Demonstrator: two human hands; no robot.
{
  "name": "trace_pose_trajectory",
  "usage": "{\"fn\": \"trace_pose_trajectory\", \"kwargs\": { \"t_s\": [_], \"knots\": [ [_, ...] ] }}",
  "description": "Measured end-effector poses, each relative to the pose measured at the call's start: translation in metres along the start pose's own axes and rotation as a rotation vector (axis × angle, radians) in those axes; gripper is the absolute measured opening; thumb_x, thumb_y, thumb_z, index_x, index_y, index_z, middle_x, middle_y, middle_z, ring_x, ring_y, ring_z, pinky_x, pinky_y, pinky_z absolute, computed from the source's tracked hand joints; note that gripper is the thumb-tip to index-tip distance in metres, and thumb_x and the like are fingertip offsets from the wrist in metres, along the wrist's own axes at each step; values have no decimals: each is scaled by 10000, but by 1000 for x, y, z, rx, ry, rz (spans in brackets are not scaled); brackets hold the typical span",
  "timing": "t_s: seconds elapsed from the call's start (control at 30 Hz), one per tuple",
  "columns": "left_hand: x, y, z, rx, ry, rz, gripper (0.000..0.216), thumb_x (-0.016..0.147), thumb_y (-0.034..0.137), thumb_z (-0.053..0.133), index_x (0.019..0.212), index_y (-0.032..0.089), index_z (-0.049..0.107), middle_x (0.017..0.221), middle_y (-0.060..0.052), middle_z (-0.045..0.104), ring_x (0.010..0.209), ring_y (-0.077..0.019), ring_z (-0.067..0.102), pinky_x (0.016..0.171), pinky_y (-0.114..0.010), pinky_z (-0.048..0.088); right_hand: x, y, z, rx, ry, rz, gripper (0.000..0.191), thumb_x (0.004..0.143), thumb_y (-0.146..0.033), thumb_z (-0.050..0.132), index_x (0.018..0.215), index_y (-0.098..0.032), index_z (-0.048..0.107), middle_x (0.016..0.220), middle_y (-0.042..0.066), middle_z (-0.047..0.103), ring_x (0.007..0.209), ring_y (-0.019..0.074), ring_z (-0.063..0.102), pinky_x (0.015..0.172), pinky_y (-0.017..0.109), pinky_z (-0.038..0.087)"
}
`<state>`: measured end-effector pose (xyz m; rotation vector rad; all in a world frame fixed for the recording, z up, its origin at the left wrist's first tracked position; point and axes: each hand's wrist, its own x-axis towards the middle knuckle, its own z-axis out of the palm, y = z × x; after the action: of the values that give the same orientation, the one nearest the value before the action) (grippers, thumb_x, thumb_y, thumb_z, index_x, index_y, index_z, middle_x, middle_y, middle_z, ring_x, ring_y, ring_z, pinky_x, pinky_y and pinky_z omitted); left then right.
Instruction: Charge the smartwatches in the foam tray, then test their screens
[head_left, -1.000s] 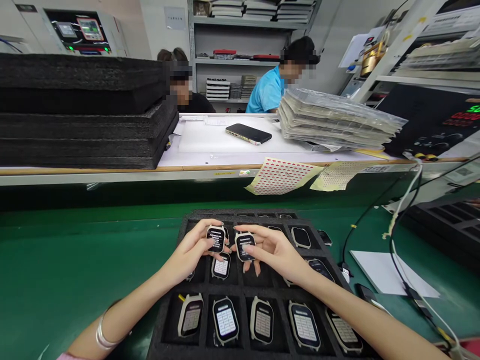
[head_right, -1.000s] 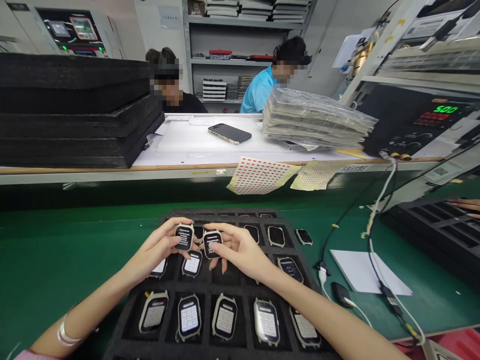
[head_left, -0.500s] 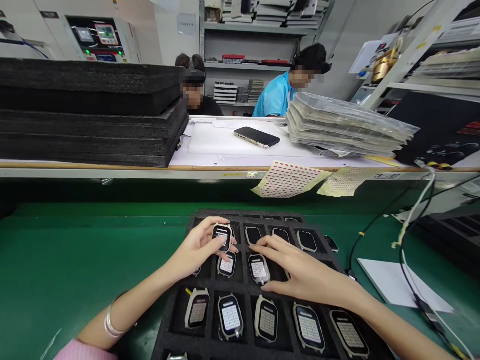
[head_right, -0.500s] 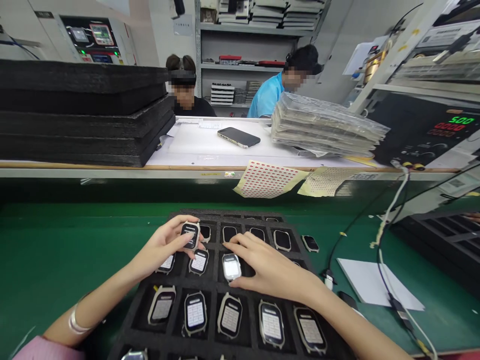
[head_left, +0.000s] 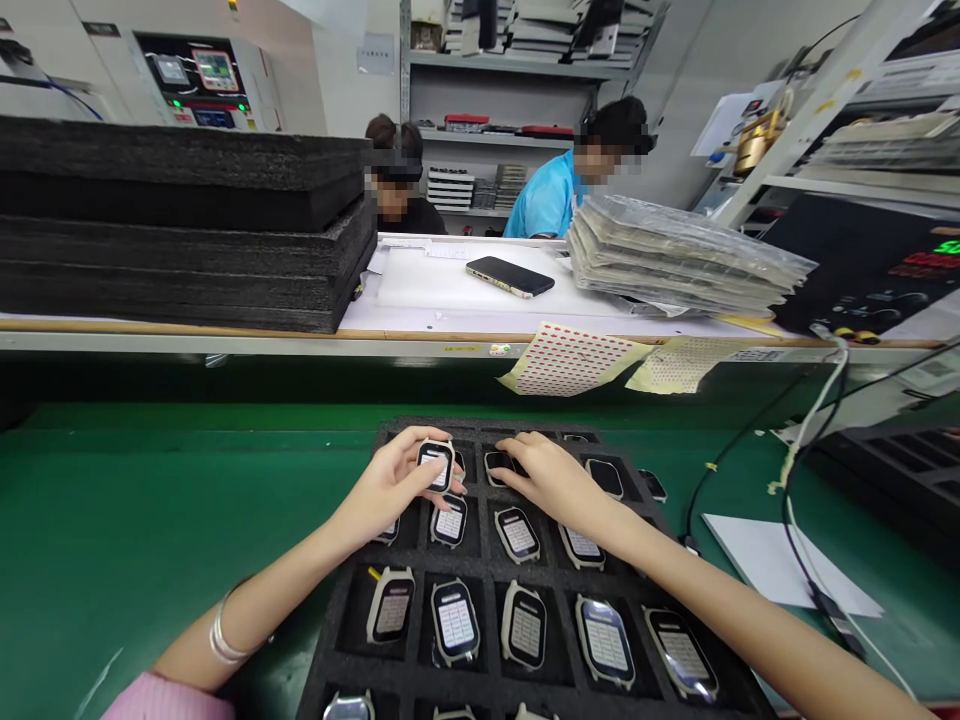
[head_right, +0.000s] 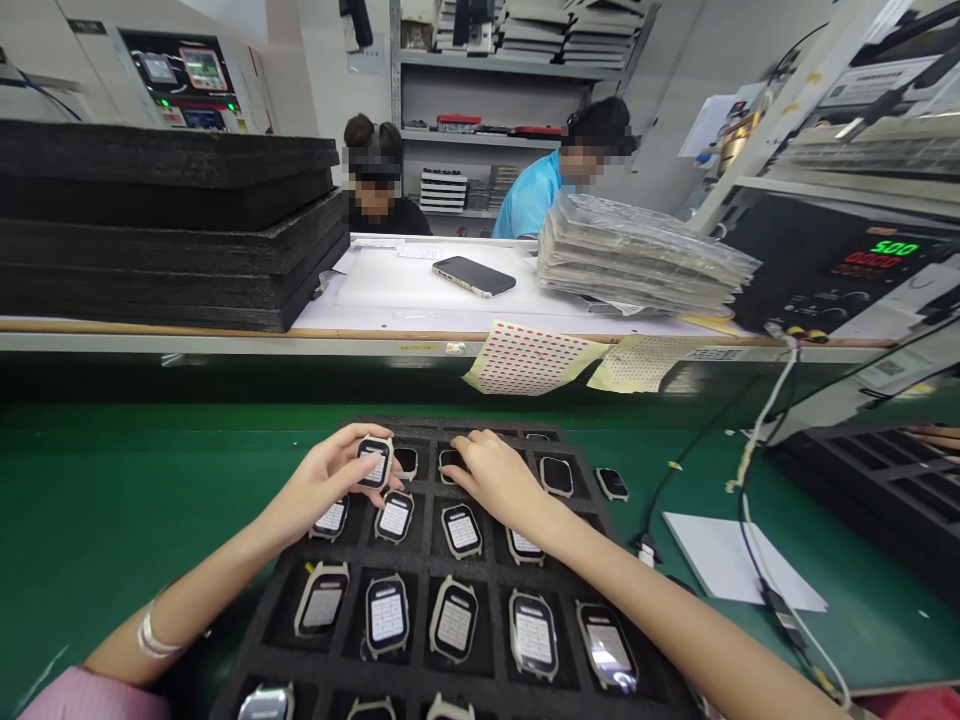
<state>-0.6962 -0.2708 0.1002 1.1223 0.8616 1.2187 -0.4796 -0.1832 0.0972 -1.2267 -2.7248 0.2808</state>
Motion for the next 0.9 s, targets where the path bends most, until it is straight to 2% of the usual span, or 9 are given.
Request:
{"fn": "trace_pose_trajectory", "kwargs": {
  "t_s": [0.13,0.23,0.33,0.43,0.53,0.63,0.73,0.83,0.9],
  "knots": [
    [1,-5,-7,92,-38,12,519,823,238,640,1272,195,385,1043,-89,620,981,-243,640,777,-339,544,6,3,4,131,13,74,299,790,-273,699,1023,-101,626,825,79,616,755,229,589,657,305,438],
    [3,-12,-25,437,11,35,658,835,243,616,1382,227,251,1086,-88,617,961,-235,640,827,-382,524,9,9,3,246,6,69,210,766,-261,698,917,-123,652,709,24,582,644,184,557,582,272,408],
    [5,-17,-46,937,93,124,486,861,314,577,1299,217,391,1142,-101,586,938,-250,618,840,-428,498,7,13,-3,359,28,53,131,784,-274,653,804,-147,628,719,22,558,641,172,540,578,276,411],
    [7,-13,-54,1120,43,158,439,807,412,645,1177,212,516,1146,-99,557,1045,-291,548,888,-452,459,2,11,-11,472,80,52,195,863,-363,545,868,-169,553,841,46,566,696,172,565,578,277,456],
    [14,-3,-40,1352,57,209,465,805,499,627,1124,167,561,1152,-133,524,1093,-318,490,890,-452,442,-1,4,-18,831,75,87,244,909,-424,474,949,-183,468,899,66,600,646,158,604,478,247,472],
    [28,1,-13,1574,14,194,328,939,419,435,970,138,602,981,-112,589,958,-268,548,835,-395,449,-3,-1,-23,1253,17,147,303,879,-416,570,1025,-168,477,945,107,652,517,113,566,361,191,404],
    [39,-9,12,1638,-76,132,287,958,305,411,869,125,617,841,-117,625,846,-273,588,763,-383,456,-6,-3,-23,1446,-22,192,368,866,-354,621,1153,-155,507,1002,143,669,506,95,540,337,169,382],
    [44,-21,26,1665,-48,66,203,929,200,449,894,88,615,859,-179,635,856,-323,600,709,-397,455,-10,-2,-22,1599,-39,185,429,882,-291,602,1271,-160,476,1049,158,663,607,130,592,391,182,437],
    [44,-24,28,1653,-21,22,173,918,193,466,935,82,597,883,-192,637,870,-333,606,687,-386,453,-12,-2,-21,1659,-41,163,451,891,-265,586,1312,-167,460,1050,156,663,632,137,601,426,194,457]
  ]
}}
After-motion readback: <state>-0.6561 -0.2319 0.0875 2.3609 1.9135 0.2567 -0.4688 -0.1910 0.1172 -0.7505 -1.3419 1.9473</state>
